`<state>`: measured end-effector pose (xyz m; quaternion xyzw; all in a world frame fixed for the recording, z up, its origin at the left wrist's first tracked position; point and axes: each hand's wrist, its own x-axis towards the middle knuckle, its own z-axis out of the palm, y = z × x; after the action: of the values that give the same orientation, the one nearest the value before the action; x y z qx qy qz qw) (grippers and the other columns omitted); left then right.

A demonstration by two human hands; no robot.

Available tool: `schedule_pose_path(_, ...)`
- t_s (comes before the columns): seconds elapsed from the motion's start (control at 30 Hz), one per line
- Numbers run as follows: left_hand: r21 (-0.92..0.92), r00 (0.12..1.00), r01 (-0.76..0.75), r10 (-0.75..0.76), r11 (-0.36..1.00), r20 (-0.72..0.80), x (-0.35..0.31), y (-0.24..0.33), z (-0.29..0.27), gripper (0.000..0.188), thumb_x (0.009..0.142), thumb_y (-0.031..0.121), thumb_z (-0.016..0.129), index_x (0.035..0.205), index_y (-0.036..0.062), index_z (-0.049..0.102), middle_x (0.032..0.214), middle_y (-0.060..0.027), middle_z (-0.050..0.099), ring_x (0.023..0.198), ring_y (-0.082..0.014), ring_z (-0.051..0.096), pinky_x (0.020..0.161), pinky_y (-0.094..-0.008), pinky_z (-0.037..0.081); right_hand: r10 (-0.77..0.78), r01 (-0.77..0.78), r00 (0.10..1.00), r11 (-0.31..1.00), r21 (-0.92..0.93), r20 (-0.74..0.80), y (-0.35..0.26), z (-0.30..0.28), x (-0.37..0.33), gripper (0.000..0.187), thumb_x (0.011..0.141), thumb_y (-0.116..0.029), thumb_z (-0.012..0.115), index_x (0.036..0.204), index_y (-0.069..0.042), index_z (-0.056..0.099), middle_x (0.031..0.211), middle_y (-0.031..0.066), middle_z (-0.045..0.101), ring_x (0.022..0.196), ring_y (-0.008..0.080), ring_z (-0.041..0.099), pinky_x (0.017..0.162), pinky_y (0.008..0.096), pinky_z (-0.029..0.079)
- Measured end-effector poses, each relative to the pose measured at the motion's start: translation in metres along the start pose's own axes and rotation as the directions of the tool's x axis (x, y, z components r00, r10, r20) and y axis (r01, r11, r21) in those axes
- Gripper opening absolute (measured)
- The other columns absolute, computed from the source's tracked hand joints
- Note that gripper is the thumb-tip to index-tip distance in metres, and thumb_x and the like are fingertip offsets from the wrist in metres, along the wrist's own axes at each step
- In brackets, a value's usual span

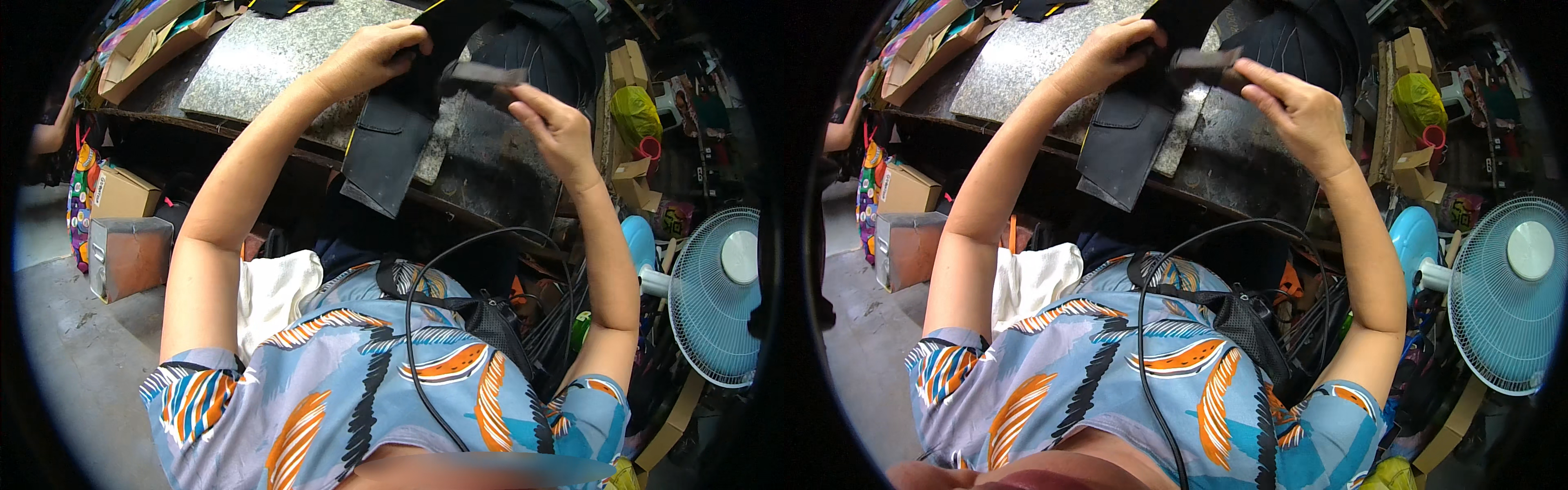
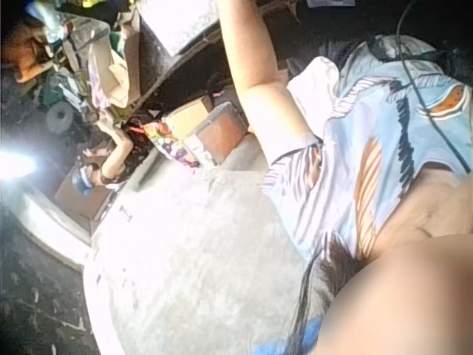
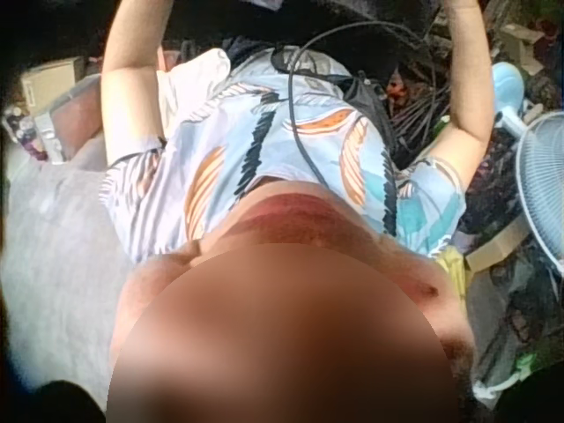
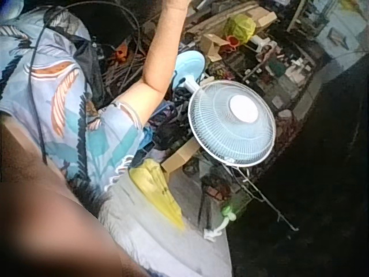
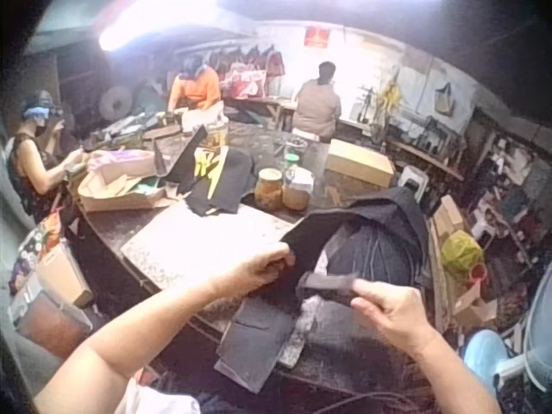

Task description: The person uses a hammer to repeatedly tap and shape a black rubber or leather shoe part on a workbench. After shaping, the person uses scissors to trim the edges of the same part. The shaped piece is placed on a stack of similar parts.

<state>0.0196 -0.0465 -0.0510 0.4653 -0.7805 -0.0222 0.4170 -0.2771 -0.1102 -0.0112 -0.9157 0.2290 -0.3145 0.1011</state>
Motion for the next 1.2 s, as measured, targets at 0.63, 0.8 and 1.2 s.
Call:
schedule_pose_path(0.63, 0.205, 0.972, 0.094, -0.045, 0.974, -0.232, -0.005, -0.062, 0.048, 0.029, 0.085, 0.000, 0.056, 0.113, 0.0048, 0.059, 0.098, -0.0204, 0.063, 0.090, -0.0383, 0.064, 0.077, -0.0442, 0.052, 0.087, -0.108, 0.957, 0.992, 0.062, 0.276, -0.009, -0.009, -0.015, 0.034, 0.094, -0.037, 0.064, 0.116, -0.012, 0.071, 0.095, 0.0125, 0.073, 0.074, 0.0236, 0.070, 0.069, 0.0301, 0.056)
schedule_pose_path(0.8, 0.229, 0.971, 0.163, -0.114, 0.960, -0.211, 0.000, -0.054, 0.036, 0.040, 0.085, -0.001, 0.057, 0.124, 0.0076, 0.057, 0.110, -0.0189, 0.063, 0.099, -0.0385, 0.063, 0.084, -0.0416, 0.052, 0.311, -0.396, 0.918, 0.734, 0.552, 0.244, -0.008, -0.013, -0.023, 0.030, 0.092, -0.032, 0.067, 0.115, -0.013, 0.072, 0.096, 0.0125, 0.073, 0.075, 0.0200, 0.070, 0.070, 0.0260, 0.056)
schedule_pose_path(1.2, 0.000, 0.834, 0.329, -0.291, 0.944, -0.469, 0.063, -0.031, -0.012, 0.038, 0.089, 0.006, 0.061, 0.127, 0.0128, 0.065, 0.107, -0.0180, 0.069, 0.090, -0.0327, 0.070, 0.081, -0.0351, 0.054, -0.117, 0.149, 0.986, 0.942, -0.300, 0.122, 0.020, -0.019, -0.075, 0.046, 0.075, -0.028, 0.076, 0.120, -0.033, 0.069, 0.083, 0.0001, 0.058, 0.072, 0.0203, 0.057, 0.063, 0.0350, 0.048)
